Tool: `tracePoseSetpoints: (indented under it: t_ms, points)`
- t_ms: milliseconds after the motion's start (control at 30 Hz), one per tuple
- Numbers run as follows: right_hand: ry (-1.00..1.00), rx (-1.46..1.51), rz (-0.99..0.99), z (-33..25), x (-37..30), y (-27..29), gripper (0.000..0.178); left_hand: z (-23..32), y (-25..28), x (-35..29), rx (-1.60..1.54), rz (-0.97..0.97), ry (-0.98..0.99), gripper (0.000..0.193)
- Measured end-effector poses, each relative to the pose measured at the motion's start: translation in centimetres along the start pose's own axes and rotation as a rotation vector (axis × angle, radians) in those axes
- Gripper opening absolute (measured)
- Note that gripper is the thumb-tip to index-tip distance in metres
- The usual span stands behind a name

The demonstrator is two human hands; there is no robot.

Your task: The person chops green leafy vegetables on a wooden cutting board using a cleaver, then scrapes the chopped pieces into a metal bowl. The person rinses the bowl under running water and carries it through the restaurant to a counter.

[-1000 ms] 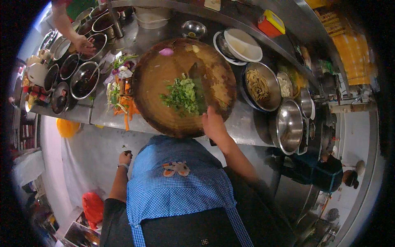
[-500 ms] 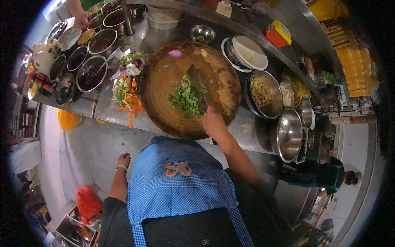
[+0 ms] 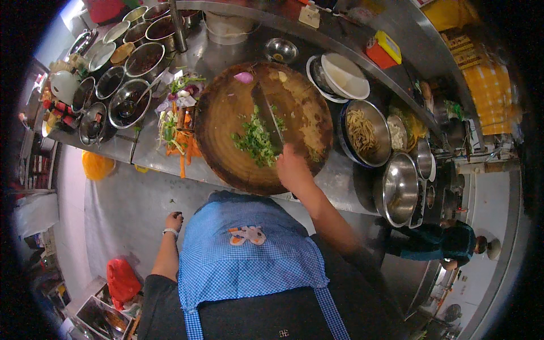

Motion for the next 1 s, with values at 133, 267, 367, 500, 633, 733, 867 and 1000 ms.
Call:
tracePoseSetpoints:
  t_ms: [133, 267, 367, 500, 633, 733, 867, 1000]
  points:
    - [0.106, -0.182, -0.115, 2.1, 1.6, -2.3, 0.031, 1.3, 0.4, -1.7, 0.121, -0.034, 0.007, 0.023]
    - [0.043, -0.041, -0.051, -0.3, 0.3, -0.6, 0.032, -1.9, -0.1, -0.5, -0.048, 0.007, 0.021, 0.023]
    - [0.136, -0.129, -0.08, -0.7, 0.4, -0.6, 0.037, -1.8, -0.3, -0.3, 0.04, -0.014, -0.013, 0.024]
    - [0.056, -0.008, 0.024, -1.1, -0.2, 1.4, 0.028, -1.0, -0.3, 0.0, 0.016, 0.003, -0.01, 0.025]
    - [0.09, -0.091, -0.009, 1.7, 2.1, -0.5, 0.031, -1.2, -0.8, 0.2, 0.065, -0.038, -0.024, 0.026]
    - [0.138, -0.148, 0.012, 0.8, 2.3, 0.3, 0.035, -2.8, -0.5, 0.8, 0.044, -0.002, -0.003, 0.027]
    - [0.085, -0.124, 0.032, 1.8, 2.3, 0.6, 0.034, -0.7, -0.6, -0.6, 0.047, -0.026, 0.016, 0.025]
    - [0.214, -0.173, 0.05, 0.0, 1.7, 1.7, 0.035, -2.2, 0.0, -0.2, 0.013, -0.007, 0.02, 0.024]
Point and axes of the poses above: each hand's wrist, its own x-axis towards the middle knuckle, its own y-axis out of the back of the hand, z = x × y, the point moved 9 cm from there along x, towards the middle knuckle, and after that the axes turned 11 degrees about x, right-handed, at the moved point
